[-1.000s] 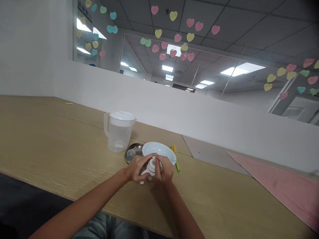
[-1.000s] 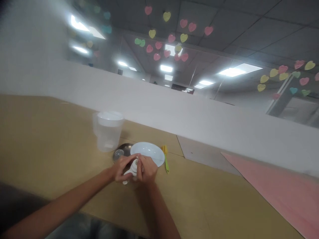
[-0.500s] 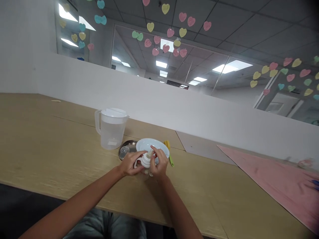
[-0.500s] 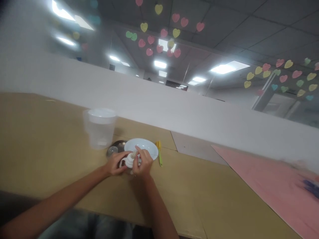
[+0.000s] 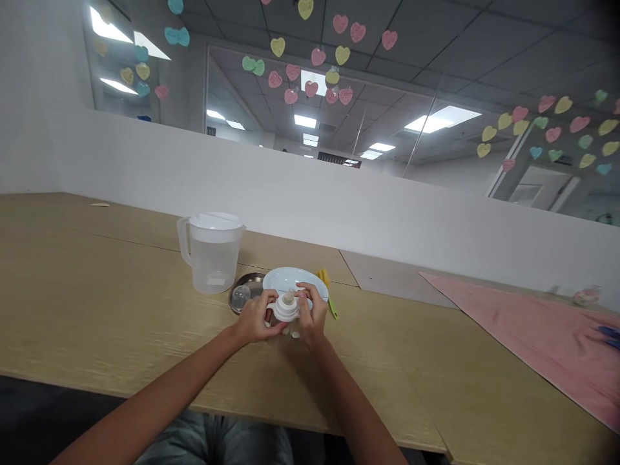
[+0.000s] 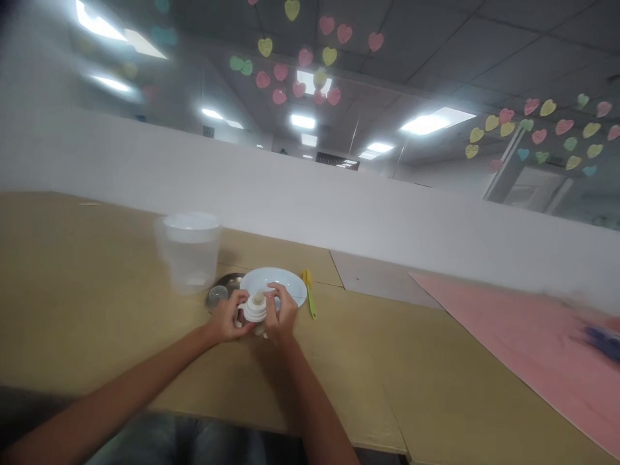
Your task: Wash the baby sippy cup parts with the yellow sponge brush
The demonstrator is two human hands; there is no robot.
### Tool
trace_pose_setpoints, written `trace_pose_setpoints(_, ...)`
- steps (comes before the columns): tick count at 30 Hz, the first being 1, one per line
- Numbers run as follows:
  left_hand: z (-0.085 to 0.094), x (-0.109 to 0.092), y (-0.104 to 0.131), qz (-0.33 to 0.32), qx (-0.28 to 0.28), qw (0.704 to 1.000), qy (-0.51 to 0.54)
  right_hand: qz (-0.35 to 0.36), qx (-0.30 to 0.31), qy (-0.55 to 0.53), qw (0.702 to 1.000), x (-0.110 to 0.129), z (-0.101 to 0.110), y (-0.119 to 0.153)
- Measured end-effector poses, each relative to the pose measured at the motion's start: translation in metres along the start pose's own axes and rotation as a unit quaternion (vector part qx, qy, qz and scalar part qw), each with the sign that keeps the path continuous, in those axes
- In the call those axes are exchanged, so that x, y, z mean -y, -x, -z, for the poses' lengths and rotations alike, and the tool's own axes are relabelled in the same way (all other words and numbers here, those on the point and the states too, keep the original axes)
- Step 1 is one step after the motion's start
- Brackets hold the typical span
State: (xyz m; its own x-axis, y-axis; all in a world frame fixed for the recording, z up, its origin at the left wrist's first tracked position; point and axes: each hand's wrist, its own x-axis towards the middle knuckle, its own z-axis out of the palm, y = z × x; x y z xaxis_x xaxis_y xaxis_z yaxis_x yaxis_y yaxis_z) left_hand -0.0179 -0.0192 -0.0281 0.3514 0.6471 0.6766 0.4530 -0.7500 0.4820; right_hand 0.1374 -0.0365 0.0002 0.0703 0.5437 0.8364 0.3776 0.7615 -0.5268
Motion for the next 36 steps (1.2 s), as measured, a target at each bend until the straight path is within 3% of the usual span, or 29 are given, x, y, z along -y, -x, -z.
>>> trace_pose_setpoints(3, 0.000, 0.002, -0.001, -0.010, 0.009, 1.000, -0.013, 0.032, -0.038, 0.026, 0.998, 0.000, 0.002, 0.000)
trace_pose_setpoints(6, 0.000, 0.003, -0.002, -0.027, 0.018, 0.999, -0.019, 0.119, -0.066, 0.070, 0.988, 0.003, 0.005, 0.000)
trace_pose_setpoints(11, -0.001, 0.002, 0.000, 0.005, 0.015, 1.000, 0.024, 0.291, -0.036, 0.110, 0.950, 0.007, 0.007, -0.001)
trace_pose_setpoints(15, -0.001, -0.001, 0.000, 0.030, 0.020, 0.998, 0.053, 0.354, -0.009, 0.104, 0.930, 0.009, 0.006, 0.002)
trace_pose_setpoints(22, -0.003, 0.007, -0.001, -0.017, 0.017, 0.999, 0.028, 0.385, 0.050, 0.083, 0.918, 0.022, -0.002, 0.008)
trace_pose_setpoints(28, -0.003, 0.006, 0.001, -0.004, -0.004, 1.000, 0.025, 0.390, 0.109, 0.082, 0.911, 0.026, -0.012, 0.012)
trace_pose_setpoints(32, -0.002, 0.003, 0.001, -0.004, 0.008, 1.000, 0.008, 0.369, 0.022, 0.074, 0.926, 0.019, -0.009, 0.012)
trace_pose_setpoints(36, -0.003, 0.001, -0.001, -0.012, 0.011, 1.000, 0.001, 0.236, -0.096, 0.070, 0.964, 0.006, -0.009, 0.011)
